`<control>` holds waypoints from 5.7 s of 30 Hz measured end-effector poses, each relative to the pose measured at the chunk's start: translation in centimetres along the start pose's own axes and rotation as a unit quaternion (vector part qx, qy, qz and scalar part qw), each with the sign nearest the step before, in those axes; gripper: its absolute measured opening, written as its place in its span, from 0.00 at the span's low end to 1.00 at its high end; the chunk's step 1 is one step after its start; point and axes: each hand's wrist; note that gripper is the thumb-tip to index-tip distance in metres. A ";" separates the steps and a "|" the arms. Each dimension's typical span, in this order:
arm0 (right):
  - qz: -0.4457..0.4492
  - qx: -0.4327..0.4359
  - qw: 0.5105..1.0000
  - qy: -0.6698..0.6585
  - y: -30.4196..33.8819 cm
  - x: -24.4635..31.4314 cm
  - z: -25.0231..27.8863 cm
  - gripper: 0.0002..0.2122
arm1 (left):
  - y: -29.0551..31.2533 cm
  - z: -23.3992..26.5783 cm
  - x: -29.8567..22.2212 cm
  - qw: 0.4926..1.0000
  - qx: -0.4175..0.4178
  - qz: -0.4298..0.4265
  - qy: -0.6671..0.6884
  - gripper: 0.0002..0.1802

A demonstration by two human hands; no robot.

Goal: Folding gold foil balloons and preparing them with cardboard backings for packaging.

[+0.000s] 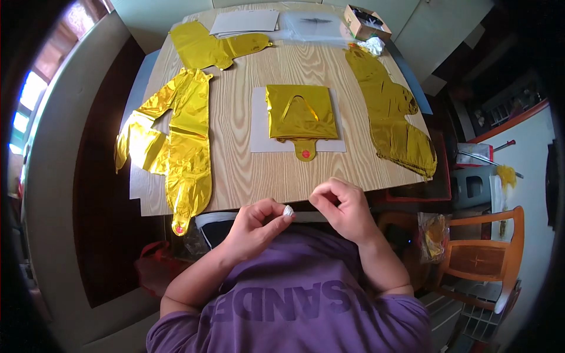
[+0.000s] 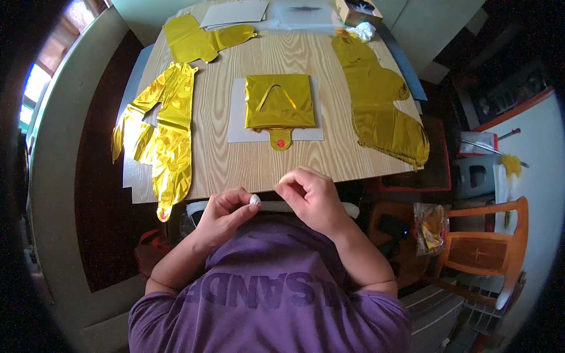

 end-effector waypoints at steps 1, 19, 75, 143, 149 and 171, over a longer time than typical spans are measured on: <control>0.030 0.014 0.999 -0.017 0.0 0.8 0.4 0.07 | 0.1 0.2 0.0 0.999 0.014 0.019 0.034 0.06; 0.056 -0.040 0.997 -0.043 -5.0 -1.5 4.7 0.04 | -6.3 4.7 -8.0 0.838 -0.060 -0.240 -0.487 0.18; 0.103 0.015 0.934 0.342 -8.8 -5.0 2.9 0.26 | -19.1 10.5 -6.8 0.715 0.052 -0.421 -0.555 0.38; 0.165 -0.034 0.889 0.426 -8.5 -4.5 -2.4 0.23 | -16.4 9.3 -7.5 0.853 0.118 -0.277 -0.426 0.15; 0.165 -0.026 0.895 0.414 -8.7 -3.8 -2.0 0.24 | -16.1 9.0 -7.2 0.798 0.119 -0.360 -0.469 0.19; 0.040 0.047 0.894 0.443 -13.3 -7.2 4.0 0.32 | -14.8 13.3 -7.0 0.748 0.092 -0.244 -0.610 0.73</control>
Point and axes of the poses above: each hand's wrist, its own y-axis away from the middle knuckle, its own z-axis out of the back of the hand, x = y × z
